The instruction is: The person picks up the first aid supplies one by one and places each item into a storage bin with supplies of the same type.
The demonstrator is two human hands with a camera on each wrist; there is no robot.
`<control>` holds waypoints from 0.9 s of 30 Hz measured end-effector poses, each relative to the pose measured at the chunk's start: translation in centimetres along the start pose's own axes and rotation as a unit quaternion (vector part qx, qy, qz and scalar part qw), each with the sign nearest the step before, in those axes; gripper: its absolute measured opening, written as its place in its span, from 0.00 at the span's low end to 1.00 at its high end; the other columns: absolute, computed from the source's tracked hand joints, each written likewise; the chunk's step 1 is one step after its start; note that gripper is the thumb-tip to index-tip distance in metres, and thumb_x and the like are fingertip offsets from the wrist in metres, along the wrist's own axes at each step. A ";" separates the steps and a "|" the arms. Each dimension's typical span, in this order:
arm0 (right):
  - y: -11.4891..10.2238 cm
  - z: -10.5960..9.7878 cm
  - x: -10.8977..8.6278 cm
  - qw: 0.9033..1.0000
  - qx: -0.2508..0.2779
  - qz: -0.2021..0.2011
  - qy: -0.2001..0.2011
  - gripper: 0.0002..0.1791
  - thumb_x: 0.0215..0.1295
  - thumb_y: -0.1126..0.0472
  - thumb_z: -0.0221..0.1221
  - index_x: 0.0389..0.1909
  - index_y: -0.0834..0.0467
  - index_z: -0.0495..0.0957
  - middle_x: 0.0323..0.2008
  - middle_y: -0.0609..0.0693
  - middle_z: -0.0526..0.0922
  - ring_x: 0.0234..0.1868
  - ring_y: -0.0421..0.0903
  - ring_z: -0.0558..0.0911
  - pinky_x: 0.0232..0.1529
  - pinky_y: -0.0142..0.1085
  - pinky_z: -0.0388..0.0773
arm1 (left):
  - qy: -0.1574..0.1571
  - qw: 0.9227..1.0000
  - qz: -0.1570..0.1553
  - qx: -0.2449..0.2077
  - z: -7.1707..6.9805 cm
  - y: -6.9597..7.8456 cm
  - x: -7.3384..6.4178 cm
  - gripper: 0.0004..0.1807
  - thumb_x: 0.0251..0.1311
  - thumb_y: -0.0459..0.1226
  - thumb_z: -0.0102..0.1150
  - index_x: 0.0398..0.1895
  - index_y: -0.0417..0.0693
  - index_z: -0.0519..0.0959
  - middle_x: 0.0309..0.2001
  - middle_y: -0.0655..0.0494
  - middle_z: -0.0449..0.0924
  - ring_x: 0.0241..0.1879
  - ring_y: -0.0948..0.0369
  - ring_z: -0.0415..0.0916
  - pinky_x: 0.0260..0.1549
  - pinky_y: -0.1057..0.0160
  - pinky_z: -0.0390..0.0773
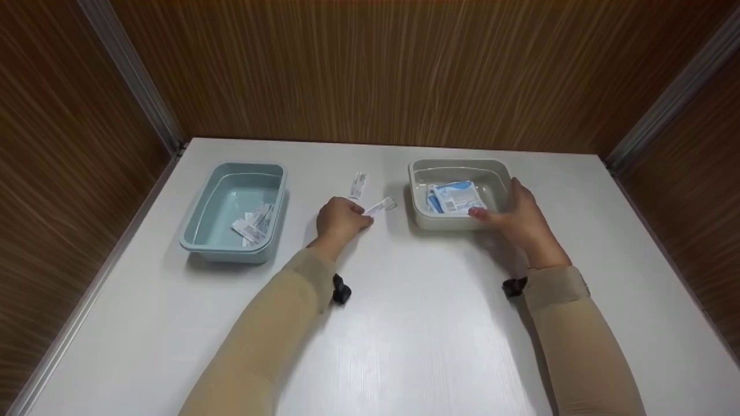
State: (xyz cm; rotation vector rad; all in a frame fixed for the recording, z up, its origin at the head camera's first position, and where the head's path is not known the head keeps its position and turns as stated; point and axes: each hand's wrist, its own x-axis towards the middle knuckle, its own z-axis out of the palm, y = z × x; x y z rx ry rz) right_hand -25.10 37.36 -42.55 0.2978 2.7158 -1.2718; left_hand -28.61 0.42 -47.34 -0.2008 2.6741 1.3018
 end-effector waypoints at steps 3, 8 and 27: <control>-0.1 -0.1 0.1 1.000 -0.003 0.005 0.000 0.83 0.63 0.32 0.80 0.93 0.54 0.24 0.95 0.62 0.32 0.95 0.69 0.39 0.92 0.70 0.40 | 0.005 1.000 0.002 -0.001 -0.2 0.1 0.0 0.16 0.65 0.43 0.78 0.50 0.45 0.94 0.50 0.50 0.95 0.49 0.53 0.88 0.51 0.56 0.87; 0.0 0.0 0.1 1.000 -0.004 0.009 -0.005 0.83 0.63 0.32 0.80 0.93 0.53 0.23 0.95 0.62 0.31 0.94 0.70 0.37 0.91 0.71 0.40 | 0.016 0.998 0.013 -0.053 0.3 -1.4 1.5 0.18 0.62 0.47 0.79 0.48 0.44 0.94 0.45 0.51 0.95 0.37 0.59 0.89 0.38 0.64 0.87; 0.0 -0.2 0.2 1.000 -0.004 -0.002 -0.007 0.84 0.63 0.33 0.80 0.93 0.56 0.24 0.94 0.63 0.33 0.95 0.69 0.39 0.92 0.69 0.41 | 0.068 0.989 0.126 -0.029 -4.8 1.2 -7.3 0.18 0.65 0.45 0.81 0.51 0.43 0.94 0.46 0.50 0.87 0.46 0.55 0.79 0.45 0.60 0.82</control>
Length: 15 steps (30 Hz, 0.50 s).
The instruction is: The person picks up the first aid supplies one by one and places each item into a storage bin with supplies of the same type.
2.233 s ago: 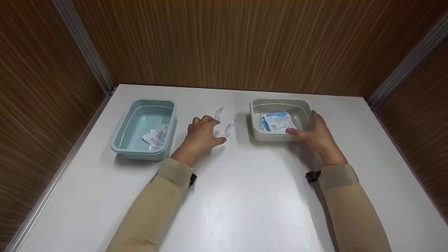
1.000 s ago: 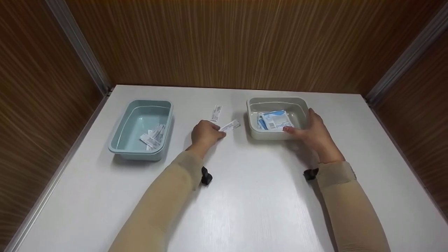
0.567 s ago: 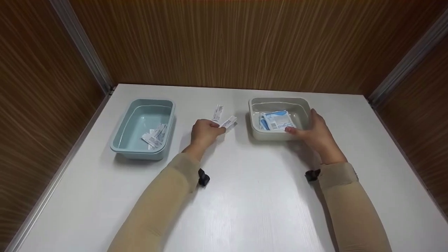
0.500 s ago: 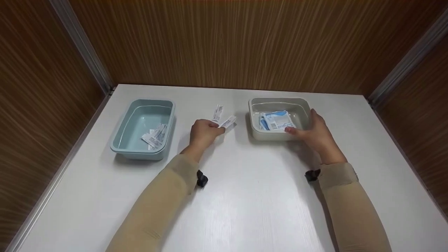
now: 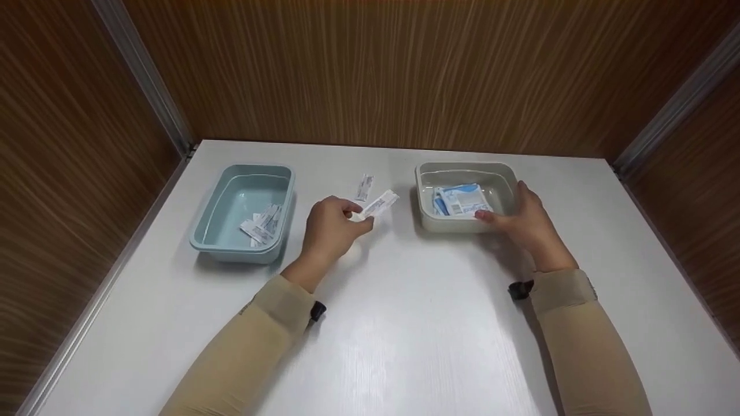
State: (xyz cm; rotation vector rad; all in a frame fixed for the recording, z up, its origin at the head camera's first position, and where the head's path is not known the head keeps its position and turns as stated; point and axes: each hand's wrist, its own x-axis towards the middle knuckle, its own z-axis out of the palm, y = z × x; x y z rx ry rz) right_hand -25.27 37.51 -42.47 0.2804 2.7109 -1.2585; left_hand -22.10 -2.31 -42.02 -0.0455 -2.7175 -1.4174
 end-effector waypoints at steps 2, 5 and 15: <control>-0.1 -0.1 0.0 1.000 -0.002 0.001 -0.002 0.83 0.63 0.32 0.80 0.93 0.55 0.23 0.95 0.62 0.33 0.95 0.69 0.39 0.91 0.70 0.41 | 0.008 1.000 0.012 0.004 -0.9 0.4 -0.5 0.17 0.64 0.44 0.82 0.50 0.43 0.94 0.44 0.50 0.86 0.47 0.54 0.77 0.46 0.58 0.80; -0.1 -0.2 0.0 1.000 -0.001 0.005 -0.004 0.83 0.64 0.32 0.79 0.93 0.53 0.23 0.95 0.61 0.32 0.95 0.70 0.39 0.91 0.72 0.41 | 0.017 1.000 0.019 0.010 -2.5 0.9 -1.0 0.18 0.65 0.44 0.82 0.51 0.44 0.94 0.45 0.50 0.86 0.47 0.54 0.76 0.45 0.58 0.78; -0.2 0.0 0.1 1.000 0.005 0.006 -0.004 0.82 0.64 0.34 0.80 0.93 0.53 0.24 0.95 0.62 0.33 0.94 0.70 0.39 0.90 0.72 0.41 | 0.048 0.999 0.001 0.018 -8.7 0.2 -1.0 0.20 0.70 0.45 0.77 0.58 0.43 0.92 0.51 0.47 0.84 0.46 0.54 0.78 0.38 0.59 0.83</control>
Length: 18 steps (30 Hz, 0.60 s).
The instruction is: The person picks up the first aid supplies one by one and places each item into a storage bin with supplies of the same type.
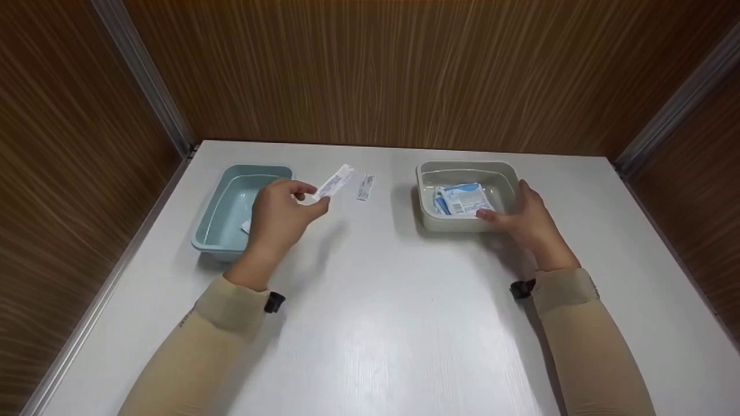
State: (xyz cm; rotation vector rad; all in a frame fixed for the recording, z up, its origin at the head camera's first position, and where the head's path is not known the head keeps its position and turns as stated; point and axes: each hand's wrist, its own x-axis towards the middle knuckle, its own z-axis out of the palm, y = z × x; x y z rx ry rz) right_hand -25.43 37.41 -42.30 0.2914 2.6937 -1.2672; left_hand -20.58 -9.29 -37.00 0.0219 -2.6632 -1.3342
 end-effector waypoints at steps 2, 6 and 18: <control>0.0 0.0 0.0 1.000 -0.001 0.007 0.000 0.83 0.64 0.33 0.80 0.93 0.52 0.23 0.95 0.61 0.31 0.94 0.70 0.38 0.90 0.73 0.41 | 0.008 1.000 -0.005 -0.006 -1.2 -0.7 0.3 0.20 0.71 0.45 0.76 0.58 0.42 0.92 0.51 0.47 0.84 0.46 0.54 0.78 0.39 0.59 0.84; 0.0 0.2 0.0 1.000 -0.002 0.009 0.001 0.83 0.63 0.32 0.80 0.93 0.51 0.22 0.95 0.61 0.31 0.94 0.70 0.38 0.90 0.73 0.40 | 0.015 1.000 -0.023 -0.003 -3.4 -2.3 1.0 0.21 0.72 0.47 0.74 0.59 0.41 0.92 0.52 0.46 0.84 0.47 0.54 0.78 0.42 0.59 0.83; 0.4 0.1 0.4 1.000 -0.009 -0.016 0.001 0.82 0.65 0.35 0.79 0.93 0.57 0.23 0.94 0.64 0.33 0.94 0.71 0.41 0.92 0.70 0.42 | 0.027 0.996 -0.068 0.057 -7.4 -6.8 1.3 0.25 0.74 0.51 0.71 0.61 0.41 0.91 0.52 0.43 0.83 0.52 0.51 0.75 0.46 0.57 0.76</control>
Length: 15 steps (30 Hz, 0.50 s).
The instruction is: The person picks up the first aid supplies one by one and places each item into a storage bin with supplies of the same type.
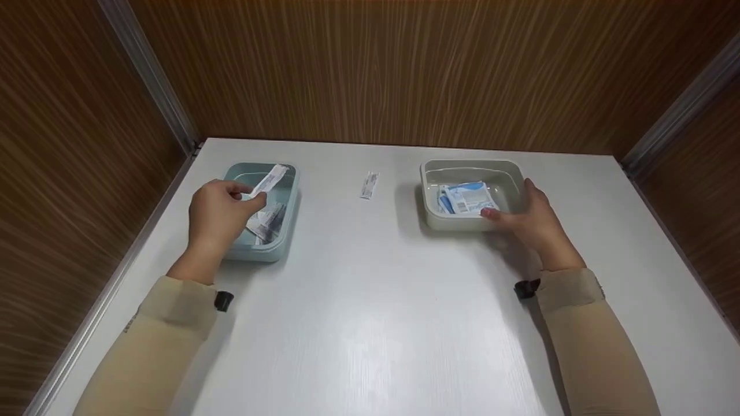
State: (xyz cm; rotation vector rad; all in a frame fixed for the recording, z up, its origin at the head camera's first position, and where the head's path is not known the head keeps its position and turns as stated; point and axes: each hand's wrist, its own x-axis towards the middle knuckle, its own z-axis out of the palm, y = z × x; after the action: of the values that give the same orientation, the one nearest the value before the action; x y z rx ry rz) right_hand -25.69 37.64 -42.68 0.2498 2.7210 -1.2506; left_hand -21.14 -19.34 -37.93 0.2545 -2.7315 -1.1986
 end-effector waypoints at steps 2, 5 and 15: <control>0.1 0.0 0.1 1.000 0.000 -0.005 -0.001 0.83 0.65 0.34 0.79 0.92 0.58 0.23 0.94 0.65 0.34 0.94 0.70 0.41 0.92 0.68 0.42 | 0.009 1.000 -0.009 0.009 -0.3 -0.7 0.2 0.25 0.74 0.51 0.70 0.61 0.40 0.91 0.52 0.43 0.83 0.52 0.50 0.76 0.47 0.56 0.75; 0.2 0.0 0.2 1.000 -0.001 -0.007 -0.003 0.84 0.64 0.32 0.79 0.92 0.58 0.23 0.94 0.65 0.34 0.94 0.70 0.41 0.92 0.68 0.42 | 0.015 0.999 -0.028 0.022 -0.5 -1.7 0.5 0.26 0.74 0.51 0.69 0.61 0.40 0.90 0.52 0.42 0.85 0.53 0.50 0.76 0.48 0.56 0.75; 0.0 -0.1 0.0 1.000 -0.003 0.010 -0.005 0.85 0.61 0.29 0.79 0.93 0.55 0.23 0.94 0.64 0.31 0.94 0.71 0.38 0.91 0.71 0.40 | 0.035 0.996 -0.060 0.048 -0.6 -3.2 1.3 0.28 0.74 0.53 0.70 0.63 0.41 0.90 0.59 0.40 0.88 0.60 0.45 0.77 0.56 0.49 0.77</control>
State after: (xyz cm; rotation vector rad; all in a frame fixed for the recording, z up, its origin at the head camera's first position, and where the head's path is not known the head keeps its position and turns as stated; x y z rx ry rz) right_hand -25.73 37.75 -42.60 0.2684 2.7064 -1.2350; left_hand -21.99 -22.22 -39.77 0.4684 -2.7514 -1.0643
